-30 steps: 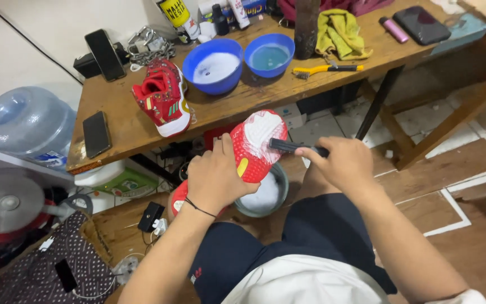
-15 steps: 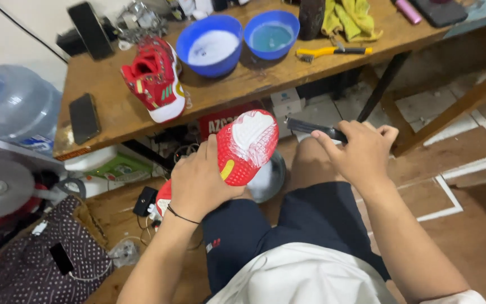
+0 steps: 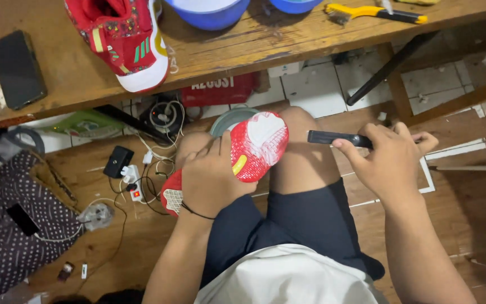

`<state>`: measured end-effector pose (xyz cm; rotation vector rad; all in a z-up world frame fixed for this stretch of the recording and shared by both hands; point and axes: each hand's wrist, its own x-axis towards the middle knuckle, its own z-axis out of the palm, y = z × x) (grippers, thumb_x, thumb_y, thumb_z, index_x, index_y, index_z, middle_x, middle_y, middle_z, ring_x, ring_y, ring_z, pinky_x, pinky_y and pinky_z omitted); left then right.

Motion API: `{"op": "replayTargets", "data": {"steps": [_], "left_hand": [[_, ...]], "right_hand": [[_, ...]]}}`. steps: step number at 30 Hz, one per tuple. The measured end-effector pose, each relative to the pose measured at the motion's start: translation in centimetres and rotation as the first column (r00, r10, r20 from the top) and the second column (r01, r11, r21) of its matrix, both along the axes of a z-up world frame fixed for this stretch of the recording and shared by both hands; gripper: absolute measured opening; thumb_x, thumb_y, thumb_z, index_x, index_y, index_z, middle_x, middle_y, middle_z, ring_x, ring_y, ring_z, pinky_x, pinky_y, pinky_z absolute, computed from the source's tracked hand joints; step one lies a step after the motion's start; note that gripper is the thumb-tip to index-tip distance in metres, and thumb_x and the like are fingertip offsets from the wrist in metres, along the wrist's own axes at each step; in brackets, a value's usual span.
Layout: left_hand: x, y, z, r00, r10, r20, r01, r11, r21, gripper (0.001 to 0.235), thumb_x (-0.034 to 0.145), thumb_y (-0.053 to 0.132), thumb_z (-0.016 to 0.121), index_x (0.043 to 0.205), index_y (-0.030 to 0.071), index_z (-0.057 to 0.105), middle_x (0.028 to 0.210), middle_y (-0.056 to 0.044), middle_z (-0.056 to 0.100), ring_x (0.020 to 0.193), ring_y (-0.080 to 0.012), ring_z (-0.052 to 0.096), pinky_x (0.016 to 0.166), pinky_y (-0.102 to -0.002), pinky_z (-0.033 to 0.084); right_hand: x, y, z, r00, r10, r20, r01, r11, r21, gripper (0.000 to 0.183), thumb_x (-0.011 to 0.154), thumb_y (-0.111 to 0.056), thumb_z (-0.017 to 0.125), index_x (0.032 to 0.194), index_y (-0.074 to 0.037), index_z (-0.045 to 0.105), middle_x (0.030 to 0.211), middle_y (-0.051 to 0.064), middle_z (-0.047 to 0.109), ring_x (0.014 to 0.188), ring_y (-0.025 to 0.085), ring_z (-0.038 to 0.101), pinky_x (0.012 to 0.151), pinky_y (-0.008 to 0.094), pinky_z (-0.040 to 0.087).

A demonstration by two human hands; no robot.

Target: The person sits on the floor and cleans a red and white sneaker. They first wipe the shoe with a yellow cloth, then use a black brush to scrub the sole and upper parts, repeatedly dipping the brush into a blue bowl of soapy water.

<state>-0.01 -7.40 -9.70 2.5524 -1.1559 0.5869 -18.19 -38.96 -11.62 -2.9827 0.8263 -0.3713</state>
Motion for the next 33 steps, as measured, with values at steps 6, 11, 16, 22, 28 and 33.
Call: {"op": "replayTargets", "data": {"steps": [6,11,16,22,28,33], "left_hand": [[1.5,-0.1,2.1,0.970,0.013,-0.242,-0.013,1.000,0.001,0.081,0.074,0.068,0.095,0.123,0.010,0.067,0.097,-0.004,0.078,0.089,-0.0311,0.077,0.069,-0.043,0.059],[1.5,-0.6,0.8,0.986,-0.048,-0.160,0.042,0.998,-0.044,0.095,0.081,0.069,0.096,0.143,0.003,0.067,0.115,-0.010,0.084,0.094,-0.0302,0.083,0.078,-0.042,0.064],[2.5,-0.8,-3.2,0.970,0.004,-0.242,0.020,0.995,0.097,0.105,0.065,0.067,0.091,0.151,0.012,0.068,0.111,-0.005,0.081,0.098,-0.0289,0.085,0.093,-0.043,0.065],[4.1,-0.9,-3.2,0.913,-0.017,-0.408,0.084,0.985,0.148,0.114,0.059,0.071,0.091,0.153,0.011,0.066,0.110,-0.007,0.081,0.094,-0.0322,0.085,0.087,-0.047,0.066],[4.1,-0.9,-2.8,0.937,-0.019,-0.349,0.099,0.972,0.213,0.107,0.067,0.076,0.091,0.151,0.014,0.070,0.110,-0.007,0.082,0.094,-0.0278,0.086,0.089,-0.042,0.067],[4.2,-1.0,-2.5,0.934,0.026,-0.355,0.085,0.952,0.295,0.115,0.065,0.080,0.086,0.156,0.013,0.067,0.111,-0.006,0.081,0.093,-0.0281,0.084,0.089,-0.043,0.065]], "right_hand": [[2.2,3.2,-0.3,0.986,0.167,-0.017,-0.168,0.977,-0.128,0.069,0.098,-0.096,0.064,0.099,-0.029,0.082,0.092,-0.008,0.081,0.108,0.033,0.076,0.102,0.055,0.032],[4.4,4.2,-1.0,0.965,0.243,-0.098,-0.248,0.968,-0.036,0.077,0.096,-0.099,0.054,0.110,-0.031,0.088,0.096,-0.002,0.085,0.108,0.028,0.075,0.100,0.053,0.032],[7.5,1.8,-0.9,0.983,0.107,-0.148,-0.075,0.976,0.206,0.065,0.105,-0.085,0.073,0.097,-0.020,0.081,0.079,0.011,0.082,0.098,0.039,0.080,0.094,0.060,0.053],[7.2,-0.9,-5.1,0.958,0.148,-0.245,-0.100,0.975,0.198,0.071,0.102,-0.093,0.065,0.098,-0.024,0.081,0.081,0.007,0.084,0.111,0.036,0.083,0.115,0.070,0.046],[6.7,-1.6,-6.0,0.931,0.309,-0.194,-0.248,0.926,0.284,0.065,0.095,-0.092,0.069,0.091,-0.028,0.081,0.080,0.005,0.084,0.104,0.036,0.079,0.108,0.063,0.041],[7.1,0.0,-6.7,0.879,0.460,-0.126,-0.401,0.856,0.326,0.063,0.084,-0.099,0.072,0.089,-0.036,0.075,0.070,-0.010,0.077,0.094,0.021,0.069,0.104,0.058,0.035]]}}
